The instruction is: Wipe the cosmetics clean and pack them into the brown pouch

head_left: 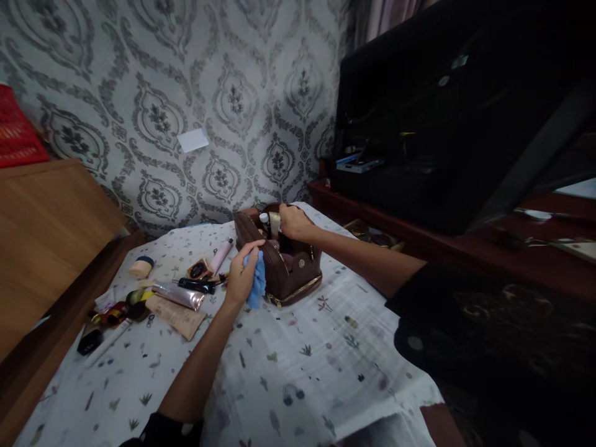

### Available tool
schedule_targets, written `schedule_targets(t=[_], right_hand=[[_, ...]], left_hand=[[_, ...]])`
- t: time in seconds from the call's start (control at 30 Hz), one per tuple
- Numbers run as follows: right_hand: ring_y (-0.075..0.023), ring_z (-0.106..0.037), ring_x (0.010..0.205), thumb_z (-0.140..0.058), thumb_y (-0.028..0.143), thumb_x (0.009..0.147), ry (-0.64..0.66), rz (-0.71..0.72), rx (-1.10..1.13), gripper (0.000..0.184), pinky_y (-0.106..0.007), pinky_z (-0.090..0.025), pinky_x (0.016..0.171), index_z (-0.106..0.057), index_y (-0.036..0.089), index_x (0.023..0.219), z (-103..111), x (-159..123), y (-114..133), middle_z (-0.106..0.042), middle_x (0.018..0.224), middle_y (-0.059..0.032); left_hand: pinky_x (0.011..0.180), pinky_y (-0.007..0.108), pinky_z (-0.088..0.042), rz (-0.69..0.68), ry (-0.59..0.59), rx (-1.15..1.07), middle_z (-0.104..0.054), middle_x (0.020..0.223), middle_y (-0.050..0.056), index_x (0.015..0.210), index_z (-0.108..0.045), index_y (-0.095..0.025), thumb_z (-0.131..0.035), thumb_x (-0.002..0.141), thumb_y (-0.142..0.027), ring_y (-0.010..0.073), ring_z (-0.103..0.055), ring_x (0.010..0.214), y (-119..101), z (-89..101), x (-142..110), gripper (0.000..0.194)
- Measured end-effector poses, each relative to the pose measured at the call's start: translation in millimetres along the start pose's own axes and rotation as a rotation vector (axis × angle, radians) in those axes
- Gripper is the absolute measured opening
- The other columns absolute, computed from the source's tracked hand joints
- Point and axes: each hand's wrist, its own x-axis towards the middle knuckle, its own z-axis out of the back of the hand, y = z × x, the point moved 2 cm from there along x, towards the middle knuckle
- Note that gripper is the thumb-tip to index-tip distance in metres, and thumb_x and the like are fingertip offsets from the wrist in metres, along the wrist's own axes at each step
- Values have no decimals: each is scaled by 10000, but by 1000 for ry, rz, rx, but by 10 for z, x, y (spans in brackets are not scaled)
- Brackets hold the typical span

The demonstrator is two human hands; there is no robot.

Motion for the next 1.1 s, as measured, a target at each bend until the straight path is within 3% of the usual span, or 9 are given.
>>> schedule_targets(t=[0.27, 0.63, 1.1], right_hand=[[-308, -616, 1186, -409, 81, 937, -25, -38, 21, 367, -351, -501, 898, -497, 64, 1293, -13, -55, 25, -631, 1231, -247], [-305, -635, 1156, -580, 155, 883, -4, 19, -13, 407, -324, -496, 876, -495, 68, 1271, -34, 7, 8, -639, 1216, -250], [-290, -633, 1155, -521, 64, 887, 45, 68, -106, 400, -307, -485, 853, -464, 44, 1283, 82, -128, 107, -638, 1219, -238]], left_hand=[[1044, 323, -425, -4, -3, -6, -705, 1174, 63, 1106, -701, -188, -463, 935, -360, 201, -605, 1140, 5, -8, -13, 340], [1115, 329, -367, -9, 51, -52, -674, 1268, 76, 1176, -671, -173, -480, 934, -351, 199, -571, 1234, 16, 16, -12, 356], [1084, 326, -394, -27, 85, -63, -676, 1259, 90, 1181, -677, -166, -493, 932, -382, 213, -583, 1216, 27, 42, 7, 377]])
